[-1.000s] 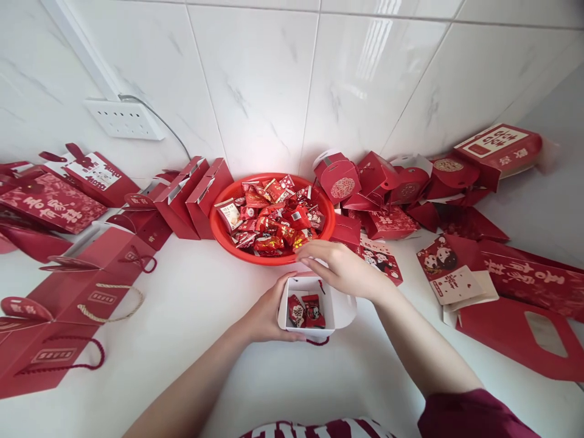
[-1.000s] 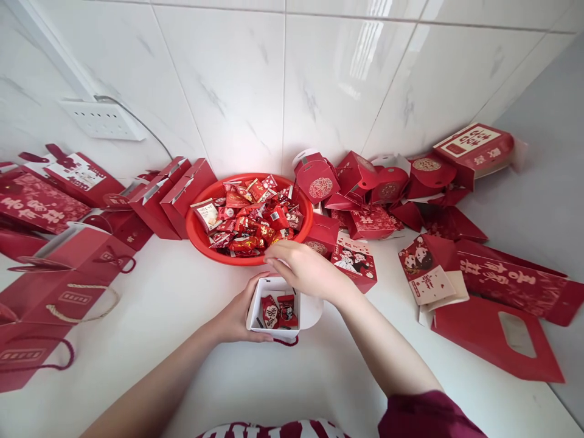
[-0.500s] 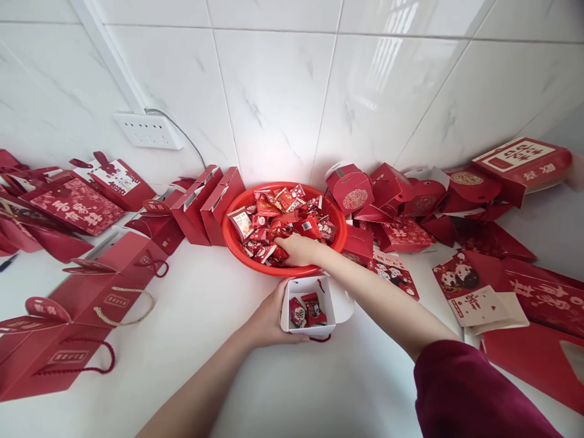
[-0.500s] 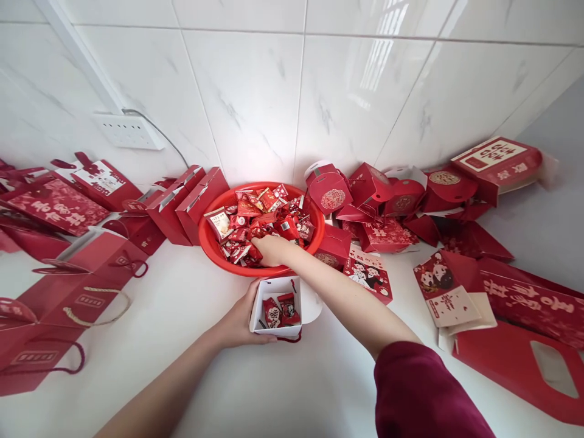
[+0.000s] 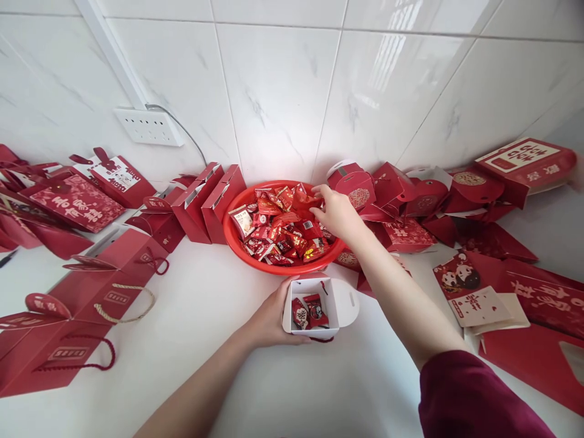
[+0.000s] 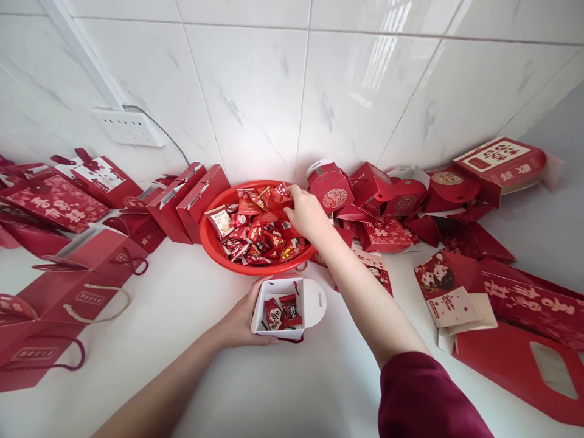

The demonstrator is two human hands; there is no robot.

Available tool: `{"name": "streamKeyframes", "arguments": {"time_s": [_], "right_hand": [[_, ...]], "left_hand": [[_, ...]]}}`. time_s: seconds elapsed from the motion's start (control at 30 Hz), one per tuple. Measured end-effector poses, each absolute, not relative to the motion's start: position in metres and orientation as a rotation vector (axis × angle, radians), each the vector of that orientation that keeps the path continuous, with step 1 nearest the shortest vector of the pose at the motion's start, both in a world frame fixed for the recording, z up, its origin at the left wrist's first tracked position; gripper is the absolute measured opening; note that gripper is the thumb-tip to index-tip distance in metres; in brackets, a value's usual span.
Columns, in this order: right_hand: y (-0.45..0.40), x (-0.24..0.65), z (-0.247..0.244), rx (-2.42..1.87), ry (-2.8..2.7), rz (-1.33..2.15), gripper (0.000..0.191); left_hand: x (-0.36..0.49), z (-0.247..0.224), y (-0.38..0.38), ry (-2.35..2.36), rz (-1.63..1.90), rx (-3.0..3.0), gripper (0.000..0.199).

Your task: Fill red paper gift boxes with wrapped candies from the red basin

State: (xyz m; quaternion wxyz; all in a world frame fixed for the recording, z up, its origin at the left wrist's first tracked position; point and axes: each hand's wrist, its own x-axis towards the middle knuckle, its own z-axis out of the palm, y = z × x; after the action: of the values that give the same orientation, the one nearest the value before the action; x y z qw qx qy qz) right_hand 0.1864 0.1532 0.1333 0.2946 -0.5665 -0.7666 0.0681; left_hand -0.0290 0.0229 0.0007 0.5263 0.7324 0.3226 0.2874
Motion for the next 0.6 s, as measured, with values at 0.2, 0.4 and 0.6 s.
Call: {"name": "streamKeyframes", "arguments": {"time_s": [0.2, 0.4, 0.6], "right_hand": [[0.142, 0.158, 0.115, -1.307, -2.403, 0.439, 0.023], [0.153, 0.125, 0.099, -1.024, -2.877, 0.952, 0.031], [0.172, 0.105, 0.088, -1.094, -3.002, 1.061, 0.036]], "left_hand": [[-0.028, 0.0, 0.022, 0.797, 0.683, 1.759, 0.121], [-0.028, 0.002, 0.023, 0.79, 0.682, 1.784, 0.118], [-0.03, 0.0, 0.024, 0.821, 0.678, 1.863, 0.121]]}}
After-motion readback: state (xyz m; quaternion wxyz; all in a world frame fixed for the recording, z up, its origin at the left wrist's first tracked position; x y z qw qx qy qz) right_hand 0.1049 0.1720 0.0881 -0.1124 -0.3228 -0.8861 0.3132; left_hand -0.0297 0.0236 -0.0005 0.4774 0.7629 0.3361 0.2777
